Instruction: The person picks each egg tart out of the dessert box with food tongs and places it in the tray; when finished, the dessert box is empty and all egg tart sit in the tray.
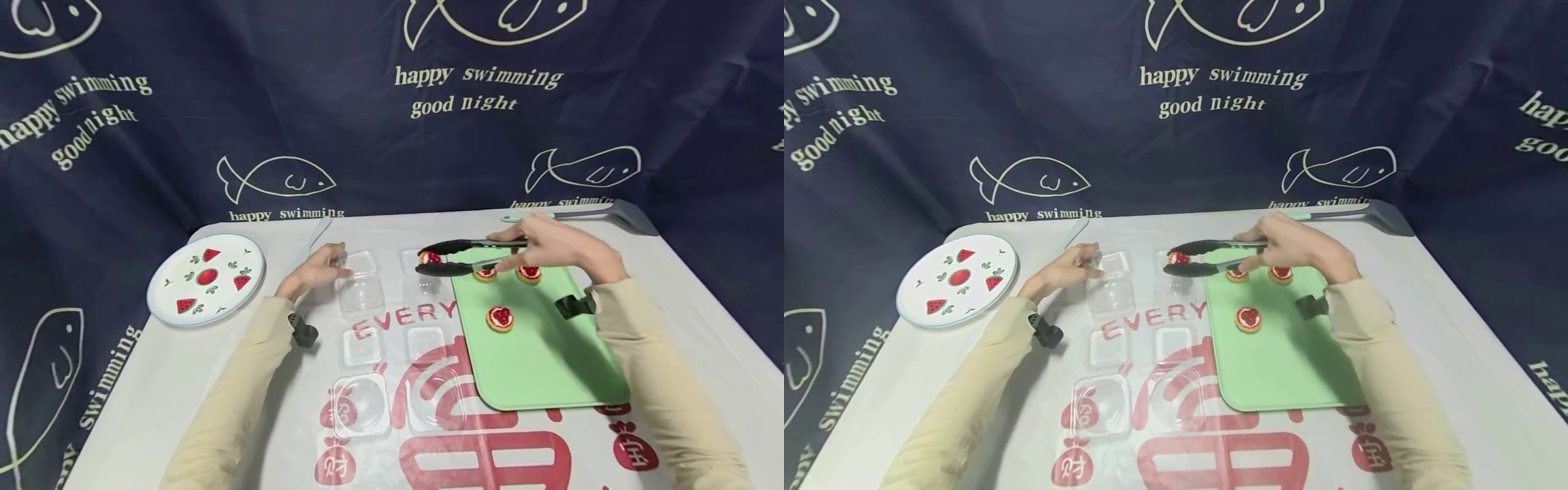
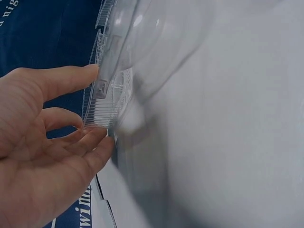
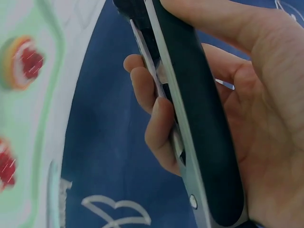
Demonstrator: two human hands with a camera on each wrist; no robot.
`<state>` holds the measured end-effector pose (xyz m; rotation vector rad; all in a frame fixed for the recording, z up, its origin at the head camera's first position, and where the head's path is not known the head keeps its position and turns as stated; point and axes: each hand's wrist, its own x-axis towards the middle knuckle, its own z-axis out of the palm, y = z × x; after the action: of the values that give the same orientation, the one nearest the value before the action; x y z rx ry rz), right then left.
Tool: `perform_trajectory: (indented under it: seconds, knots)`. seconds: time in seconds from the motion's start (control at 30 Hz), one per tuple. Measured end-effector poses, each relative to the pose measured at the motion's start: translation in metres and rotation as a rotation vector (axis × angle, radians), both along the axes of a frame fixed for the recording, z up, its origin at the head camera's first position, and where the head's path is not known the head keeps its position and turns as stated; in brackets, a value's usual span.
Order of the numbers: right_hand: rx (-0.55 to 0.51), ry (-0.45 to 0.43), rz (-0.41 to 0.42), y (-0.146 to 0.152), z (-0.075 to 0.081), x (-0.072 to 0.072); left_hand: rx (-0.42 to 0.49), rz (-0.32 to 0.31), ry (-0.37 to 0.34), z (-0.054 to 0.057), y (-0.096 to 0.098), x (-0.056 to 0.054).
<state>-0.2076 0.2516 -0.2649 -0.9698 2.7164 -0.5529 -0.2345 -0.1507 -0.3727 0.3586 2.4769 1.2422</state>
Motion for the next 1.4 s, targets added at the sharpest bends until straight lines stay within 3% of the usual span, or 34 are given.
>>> perform_trajectory:
  seconds: [0.13, 0.27, 0.3, 0.5, 0.53, 0.77, 1.03, 1.4]
  knots:
    - [-0.003, -0.002, -0.051, 0.028, -0.008, 0.018, 0.004, -0.009, -0.006, -0.003, 0.001, 0.0]
    - [0.003, 0.061, -0.084, 0.054, -0.015, 0.033, 0.018, -0.006, -0.009, -0.004, 0.001, 0.0]
    - [-0.001, 0.074, -0.09, 0.061, -0.017, 0.038, 0.023, -0.005, -0.017, 0.002, 0.003, 0.003]
    - [-0.029, 0.133, -0.142, 0.097, -0.026, 0.064, 0.03, -0.007, -0.029, 0.003, 0.0, 0.004]
    - [-0.028, 0.141, -0.153, 0.102, -0.028, 0.068, 0.031, -0.006, -0.026, -0.003, -0.002, 0.0]
    - [-0.044, 0.125, -0.254, 0.129, -0.038, 0.091, 0.023, -0.006, -0.037, -0.001, -0.001, -0.001]
    - [-0.005, 0.119, -0.35, 0.147, -0.042, 0.104, 0.019, -0.022, -0.028, -0.003, -0.001, -0.003]
    - [0.035, 0.126, -0.37, 0.154, -0.051, 0.113, 0.028, -0.037, -0.022, 0.0, 0.001, -0.002]
